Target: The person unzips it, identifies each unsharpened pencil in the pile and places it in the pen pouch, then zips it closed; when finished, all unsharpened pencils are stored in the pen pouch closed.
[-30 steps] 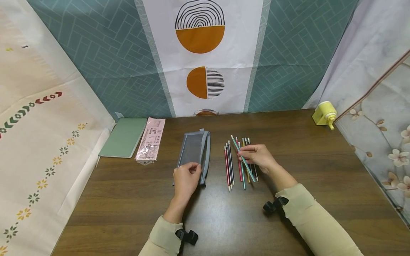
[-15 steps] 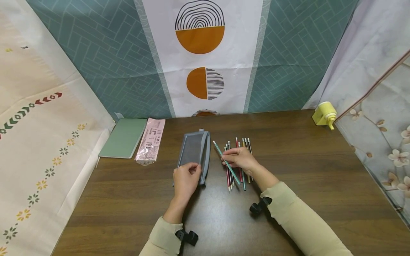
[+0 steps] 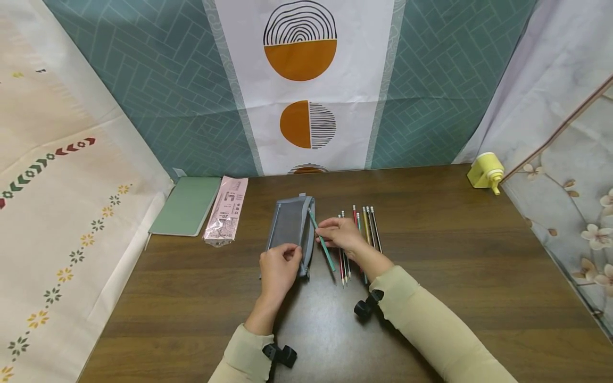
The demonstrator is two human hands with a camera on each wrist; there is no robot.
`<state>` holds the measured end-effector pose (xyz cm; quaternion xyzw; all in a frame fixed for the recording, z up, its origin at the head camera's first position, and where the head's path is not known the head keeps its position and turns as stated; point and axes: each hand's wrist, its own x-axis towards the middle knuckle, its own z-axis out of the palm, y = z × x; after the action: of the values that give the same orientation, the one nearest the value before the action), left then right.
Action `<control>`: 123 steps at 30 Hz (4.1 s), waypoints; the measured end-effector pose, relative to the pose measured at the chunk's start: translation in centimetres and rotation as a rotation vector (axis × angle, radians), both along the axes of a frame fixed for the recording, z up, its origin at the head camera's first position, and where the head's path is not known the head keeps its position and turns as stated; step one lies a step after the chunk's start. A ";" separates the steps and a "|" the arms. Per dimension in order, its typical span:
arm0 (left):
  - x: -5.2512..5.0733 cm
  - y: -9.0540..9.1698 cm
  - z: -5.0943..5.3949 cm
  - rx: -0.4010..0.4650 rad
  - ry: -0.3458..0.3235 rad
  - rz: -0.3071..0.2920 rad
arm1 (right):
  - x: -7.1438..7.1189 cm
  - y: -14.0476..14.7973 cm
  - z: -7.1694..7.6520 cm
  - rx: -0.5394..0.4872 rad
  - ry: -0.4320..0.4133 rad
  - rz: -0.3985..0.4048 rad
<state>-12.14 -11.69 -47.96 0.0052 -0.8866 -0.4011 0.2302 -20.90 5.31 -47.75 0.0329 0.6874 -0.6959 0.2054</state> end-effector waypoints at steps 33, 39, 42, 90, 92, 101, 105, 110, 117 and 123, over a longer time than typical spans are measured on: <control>-0.1 0.3 0.2 0.018 -0.001 -0.033 | 0.5 -3.3 -0.7 0.083 0.173 -0.182; -0.1 0.2 0.1 0.017 0.007 -0.034 | 0.8 -3.5 -0.6 0.154 0.229 -0.108; -0.2 0.2 0.1 0.017 0.013 -0.032 | 0.8 -3.6 -0.5 0.174 0.251 -0.085; -0.1 -0.3 -0.1 0.011 0.001 -0.027 | 0.1 10.3 0.7 0.298 0.248 -0.109; -0.1 -0.3 -0.1 0.011 0.003 -0.027 | 0.1 10.5 0.6 0.348 0.272 -0.102; -0.2 -0.4 -0.4 0.015 0.004 -0.030 | 0.0 10.9 0.4 0.550 0.382 -0.002; -0.1 -0.4 -0.3 0.017 -0.005 -0.034 | -0.2 10.7 0.7 0.651 0.454 0.013; -0.1 -0.4 -0.3 0.009 -0.009 -0.027 | -0.5 10.2 0.4 0.754 0.540 0.026; -0.1 -0.4 -0.4 0.002 -0.011 -0.019 | -0.7 9.7 -0.6 0.773 0.548 -0.013; -0.1 -0.4 -0.4 0.006 -0.008 -0.017 | -0.9 9.4 -0.5 0.770 0.526 -0.038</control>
<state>-12.21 -12.04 -48.39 0.0000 -0.8864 -0.4055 0.2233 -21.78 14.73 -48.24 -0.0584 0.9236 -0.3784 -0.0159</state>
